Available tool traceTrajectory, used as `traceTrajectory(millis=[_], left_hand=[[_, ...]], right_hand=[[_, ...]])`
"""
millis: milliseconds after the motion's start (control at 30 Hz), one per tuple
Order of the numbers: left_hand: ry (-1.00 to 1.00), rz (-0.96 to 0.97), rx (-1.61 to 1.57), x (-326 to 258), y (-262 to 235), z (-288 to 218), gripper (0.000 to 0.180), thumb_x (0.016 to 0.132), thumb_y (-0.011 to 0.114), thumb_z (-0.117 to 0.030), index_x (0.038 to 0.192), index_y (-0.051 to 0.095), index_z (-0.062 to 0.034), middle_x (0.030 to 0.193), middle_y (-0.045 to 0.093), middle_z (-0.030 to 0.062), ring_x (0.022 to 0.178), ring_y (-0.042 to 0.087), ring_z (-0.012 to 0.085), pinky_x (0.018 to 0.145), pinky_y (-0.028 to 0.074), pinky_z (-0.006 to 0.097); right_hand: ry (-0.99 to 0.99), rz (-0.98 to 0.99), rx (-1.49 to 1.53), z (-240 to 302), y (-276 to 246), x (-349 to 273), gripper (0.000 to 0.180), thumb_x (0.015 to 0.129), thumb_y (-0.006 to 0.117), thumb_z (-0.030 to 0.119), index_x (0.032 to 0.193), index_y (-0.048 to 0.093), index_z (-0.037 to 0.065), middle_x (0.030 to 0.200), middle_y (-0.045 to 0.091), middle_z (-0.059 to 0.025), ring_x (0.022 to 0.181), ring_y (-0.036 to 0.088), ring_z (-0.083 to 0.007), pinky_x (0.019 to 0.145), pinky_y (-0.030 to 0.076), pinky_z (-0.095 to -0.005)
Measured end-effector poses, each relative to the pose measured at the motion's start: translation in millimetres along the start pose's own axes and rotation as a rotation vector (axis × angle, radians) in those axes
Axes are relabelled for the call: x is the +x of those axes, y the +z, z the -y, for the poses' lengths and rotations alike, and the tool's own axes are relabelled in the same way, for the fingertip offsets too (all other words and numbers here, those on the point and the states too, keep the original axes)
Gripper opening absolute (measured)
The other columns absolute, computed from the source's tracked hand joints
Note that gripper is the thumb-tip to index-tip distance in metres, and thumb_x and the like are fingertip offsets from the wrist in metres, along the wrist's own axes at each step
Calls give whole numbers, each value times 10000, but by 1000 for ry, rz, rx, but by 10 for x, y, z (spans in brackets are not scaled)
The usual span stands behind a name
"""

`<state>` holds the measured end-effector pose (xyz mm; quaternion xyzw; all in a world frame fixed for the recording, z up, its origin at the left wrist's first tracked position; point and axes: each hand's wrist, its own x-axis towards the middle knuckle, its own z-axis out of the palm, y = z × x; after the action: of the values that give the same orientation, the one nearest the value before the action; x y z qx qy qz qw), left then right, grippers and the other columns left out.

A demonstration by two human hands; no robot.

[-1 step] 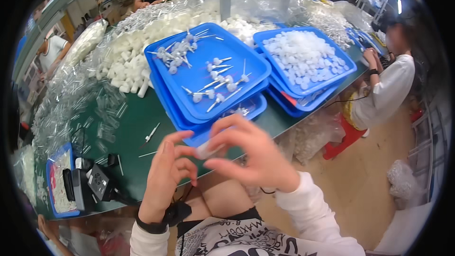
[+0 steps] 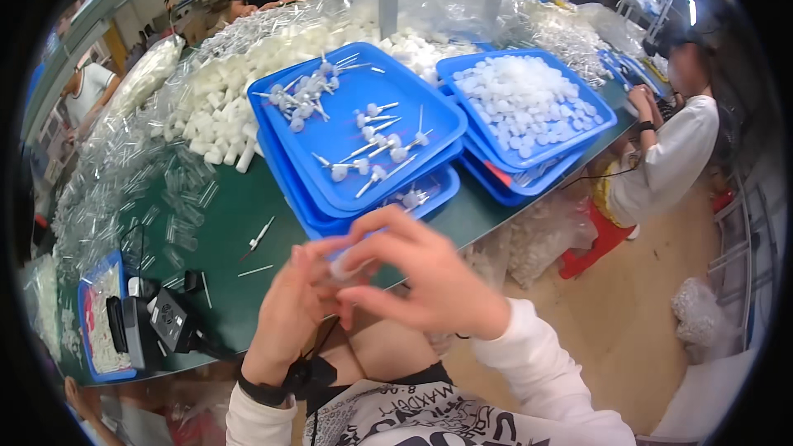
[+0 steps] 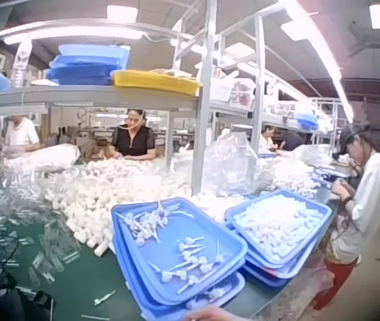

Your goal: The person assembles small white cylindrical components by inserting thin white rods into them. They pick up the components and rods from a green table, fit them together by hand, and place the finished units into blue trays.

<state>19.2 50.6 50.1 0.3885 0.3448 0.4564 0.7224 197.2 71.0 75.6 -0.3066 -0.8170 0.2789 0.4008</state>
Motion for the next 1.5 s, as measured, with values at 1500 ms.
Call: traceTrajectory(millis=[1500], left_hand=[[260,-195,-249,-470,-252,679,178,839,555,39,800,412,-61,957,602,127,887,567,150,803,447,280]], right_hand=[[254,-343,707,-44,993,-546,268,787,611,-58,742,374,58,986,632,-182,1005,581,-208,868,456,-350]])
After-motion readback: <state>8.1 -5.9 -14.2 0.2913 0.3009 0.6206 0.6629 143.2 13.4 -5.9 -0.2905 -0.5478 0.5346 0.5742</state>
